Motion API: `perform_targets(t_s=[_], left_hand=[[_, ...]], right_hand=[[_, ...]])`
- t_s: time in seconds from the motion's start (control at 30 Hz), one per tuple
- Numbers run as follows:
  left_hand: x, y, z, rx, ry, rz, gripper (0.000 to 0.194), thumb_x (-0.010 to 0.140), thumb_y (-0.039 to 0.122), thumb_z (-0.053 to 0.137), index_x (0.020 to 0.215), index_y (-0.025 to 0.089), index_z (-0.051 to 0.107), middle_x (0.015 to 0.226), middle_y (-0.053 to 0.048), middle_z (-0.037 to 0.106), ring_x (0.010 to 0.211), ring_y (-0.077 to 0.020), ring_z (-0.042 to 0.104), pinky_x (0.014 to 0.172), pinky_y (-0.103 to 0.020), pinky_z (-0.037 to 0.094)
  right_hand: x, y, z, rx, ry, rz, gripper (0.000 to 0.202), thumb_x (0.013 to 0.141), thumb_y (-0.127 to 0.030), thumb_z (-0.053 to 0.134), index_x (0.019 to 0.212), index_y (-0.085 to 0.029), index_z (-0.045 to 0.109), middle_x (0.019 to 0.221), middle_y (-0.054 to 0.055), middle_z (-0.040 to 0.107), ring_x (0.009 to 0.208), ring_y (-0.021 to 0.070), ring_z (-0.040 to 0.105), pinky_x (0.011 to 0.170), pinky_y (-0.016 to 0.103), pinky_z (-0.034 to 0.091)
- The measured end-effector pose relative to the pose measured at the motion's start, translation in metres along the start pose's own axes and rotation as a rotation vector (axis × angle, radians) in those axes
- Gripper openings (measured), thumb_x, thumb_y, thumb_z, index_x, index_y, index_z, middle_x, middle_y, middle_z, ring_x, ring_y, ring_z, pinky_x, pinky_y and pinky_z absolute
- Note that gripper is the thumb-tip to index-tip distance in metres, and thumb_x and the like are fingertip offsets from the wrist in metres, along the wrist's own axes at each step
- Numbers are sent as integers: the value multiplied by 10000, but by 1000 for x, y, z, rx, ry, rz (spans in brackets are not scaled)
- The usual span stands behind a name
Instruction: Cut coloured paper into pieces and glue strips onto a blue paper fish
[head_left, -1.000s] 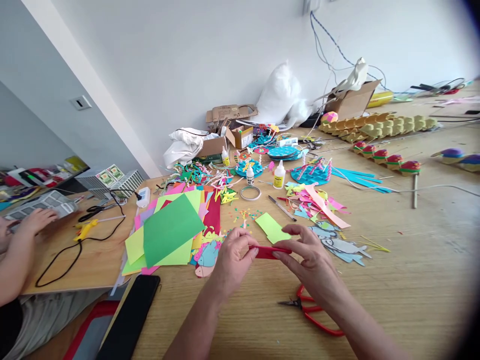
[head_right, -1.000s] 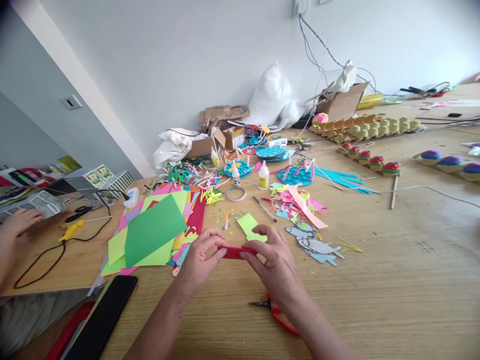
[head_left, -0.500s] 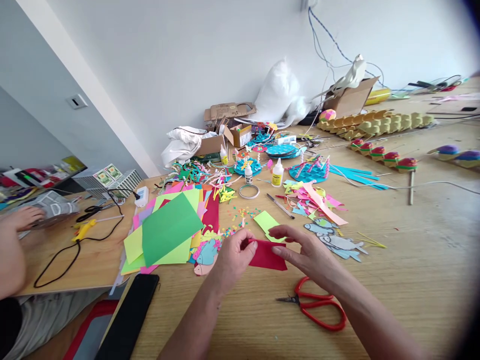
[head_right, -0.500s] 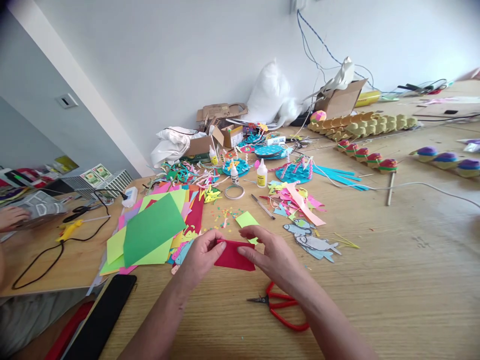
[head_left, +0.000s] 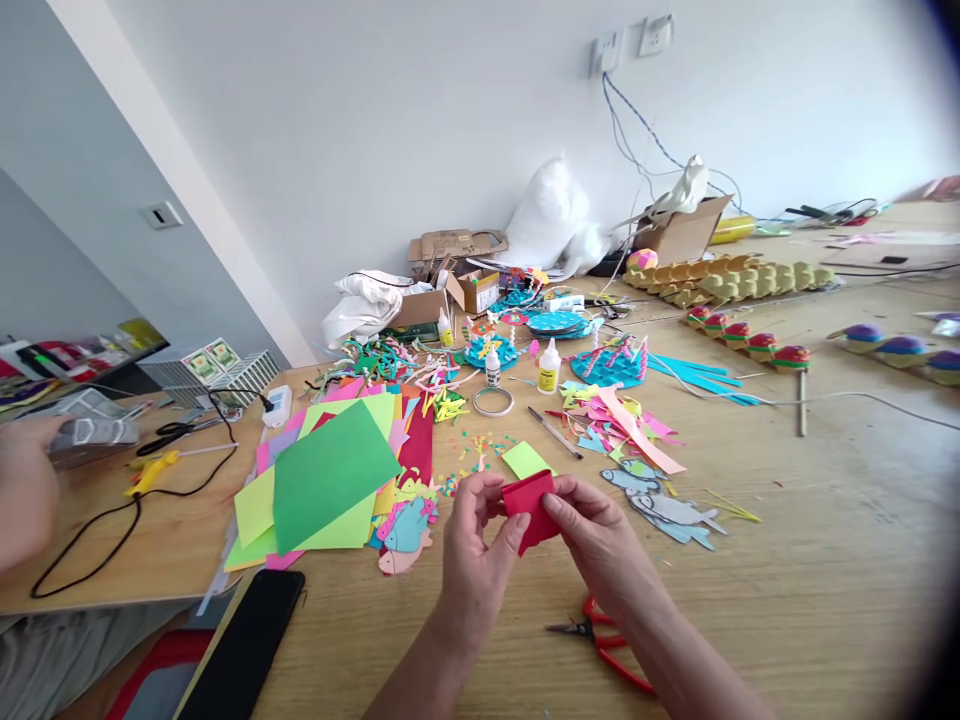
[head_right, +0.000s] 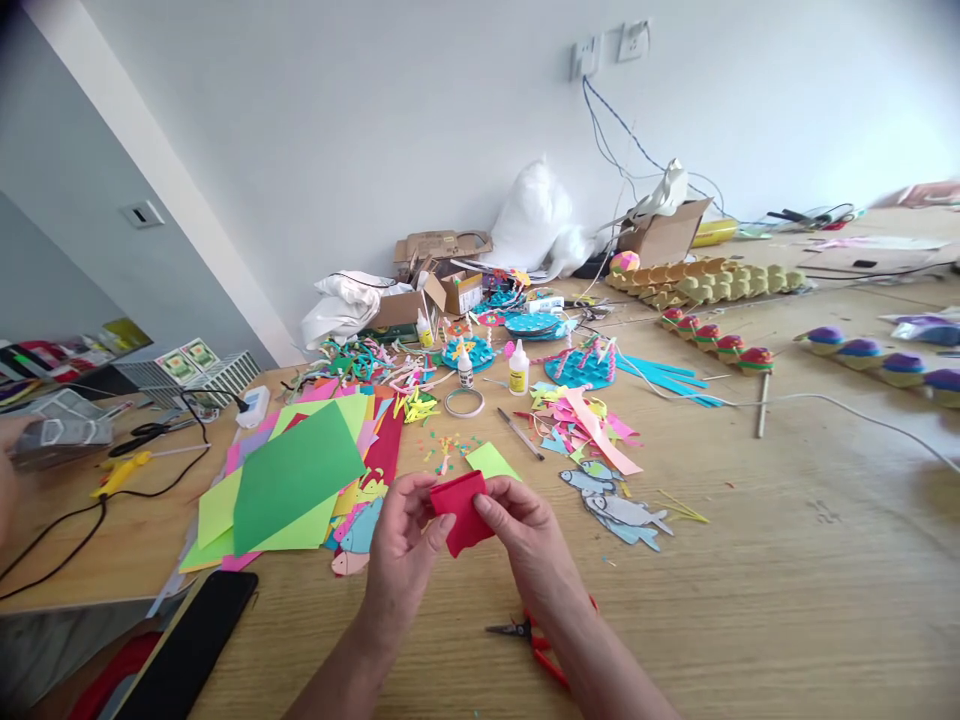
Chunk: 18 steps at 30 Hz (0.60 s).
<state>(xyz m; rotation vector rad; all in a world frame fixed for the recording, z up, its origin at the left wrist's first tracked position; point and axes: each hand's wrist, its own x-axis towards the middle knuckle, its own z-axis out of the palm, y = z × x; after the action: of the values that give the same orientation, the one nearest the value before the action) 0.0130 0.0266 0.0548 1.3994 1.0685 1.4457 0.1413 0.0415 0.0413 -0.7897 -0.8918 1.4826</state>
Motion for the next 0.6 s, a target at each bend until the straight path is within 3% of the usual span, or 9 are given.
perform_targets(t_s=[0.17,0.33,0.47,0.6], left_hand=[[-4,-7,-1,16,80,84,109,768,217,535,854,181,478,884,-45,561,826,-137,556,739,-246,463],[-4,-5,-2,22,115,79,77,765,221,538,807,177,490,779,-14,543,717,-107,544,657,-197,456],[1,-1,-5,48,43,32,138,771,252,527,881,168,532,801,-34,575,735,-126,544,667,-215,449],[4,-2,-10,229,17,37,163,784,276,493,714,148,567,674,-21,556,635,-119,500,594,-213,419]], right_hand=[[-2,6,1,-27,6,-71,96,678,-286,665,711,-202,637,655,-9,624,602,112,524,581,214,435],[-3,9,-1,-38,10,-63,82,681,-287,666,716,-218,639,657,-20,631,608,108,522,585,204,427],[-5,10,1,-16,-6,-26,84,677,-292,671,707,-219,639,658,-26,637,614,101,525,590,190,424],[-4,7,4,-60,-17,6,109,667,-311,674,697,-214,633,655,-26,635,607,102,527,580,190,429]])
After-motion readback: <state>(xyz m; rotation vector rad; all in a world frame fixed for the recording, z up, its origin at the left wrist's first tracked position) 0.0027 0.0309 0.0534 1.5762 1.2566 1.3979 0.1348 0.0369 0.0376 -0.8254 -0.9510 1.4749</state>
